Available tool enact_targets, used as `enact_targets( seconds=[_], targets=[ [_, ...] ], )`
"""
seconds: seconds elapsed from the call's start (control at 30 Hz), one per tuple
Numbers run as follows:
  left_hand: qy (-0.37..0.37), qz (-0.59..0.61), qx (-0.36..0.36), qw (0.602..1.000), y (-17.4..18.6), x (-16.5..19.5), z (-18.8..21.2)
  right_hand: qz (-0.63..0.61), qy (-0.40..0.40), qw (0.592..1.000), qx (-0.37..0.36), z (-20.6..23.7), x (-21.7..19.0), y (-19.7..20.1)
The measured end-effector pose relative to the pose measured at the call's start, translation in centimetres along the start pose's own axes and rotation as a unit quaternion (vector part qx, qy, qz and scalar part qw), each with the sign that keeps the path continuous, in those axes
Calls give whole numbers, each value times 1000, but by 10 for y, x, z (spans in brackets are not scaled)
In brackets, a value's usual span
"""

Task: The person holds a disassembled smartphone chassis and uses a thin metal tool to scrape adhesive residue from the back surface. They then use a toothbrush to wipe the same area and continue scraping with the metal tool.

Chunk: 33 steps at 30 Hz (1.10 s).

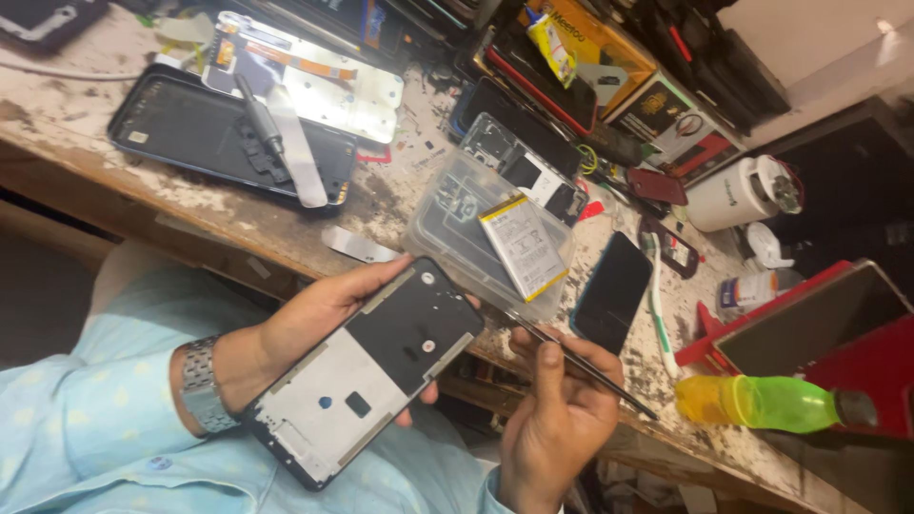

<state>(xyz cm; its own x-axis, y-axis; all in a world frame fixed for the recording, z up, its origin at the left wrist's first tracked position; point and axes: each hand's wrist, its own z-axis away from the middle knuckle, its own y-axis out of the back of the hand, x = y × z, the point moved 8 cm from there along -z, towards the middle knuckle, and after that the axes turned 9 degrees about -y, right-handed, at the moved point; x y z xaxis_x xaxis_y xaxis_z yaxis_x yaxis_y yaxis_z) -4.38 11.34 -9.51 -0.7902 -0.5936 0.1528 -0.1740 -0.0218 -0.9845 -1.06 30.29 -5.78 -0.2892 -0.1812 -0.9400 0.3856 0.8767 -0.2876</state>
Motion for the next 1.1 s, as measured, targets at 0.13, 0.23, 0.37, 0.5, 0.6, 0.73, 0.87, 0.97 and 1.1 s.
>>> enact_targets(
  seconds=[0.13, 0.23, 0.37, 0.5, 0.6, 0.73, 0.87, 0.97, 1.1],
  targets=[
    [24, 46, -4, 999, -2, -5, -2, 85, 39, 992, -83, 12, -10, -36],
    [65, -7, 21, 998, 9, -10, -1, 122, -9, 985, -120, 8, -4, -58],
    [85, -31, 69, 993, 27, -12, 2, 129, -29, 982, -137, -1, 4, -73],
    [96, -40, 58, 993, 32, -14, 2, 120, -24, 980, -158, -3, 6, -76],
    [87, -44, 63, 993, 33, -14, 2, 130, -20, 977, -165, -2, 5, -75],
    [59, -43, 82, 994, 32, -11, 0, 129, -22, 980, -152, -3, 5, -73],
    [67, -59, 62, 994, 28, -11, 1, 142, -30, 978, -150, -4, 7, -74],
    [60, -56, 83, 993, 30, -10, 1, 139, -27, 978, -156, -5, 6, -76],
    [59, -72, 79, 993, 30, -10, 1, 132, -36, 976, -166, -3, 6, -77]
  ],
)
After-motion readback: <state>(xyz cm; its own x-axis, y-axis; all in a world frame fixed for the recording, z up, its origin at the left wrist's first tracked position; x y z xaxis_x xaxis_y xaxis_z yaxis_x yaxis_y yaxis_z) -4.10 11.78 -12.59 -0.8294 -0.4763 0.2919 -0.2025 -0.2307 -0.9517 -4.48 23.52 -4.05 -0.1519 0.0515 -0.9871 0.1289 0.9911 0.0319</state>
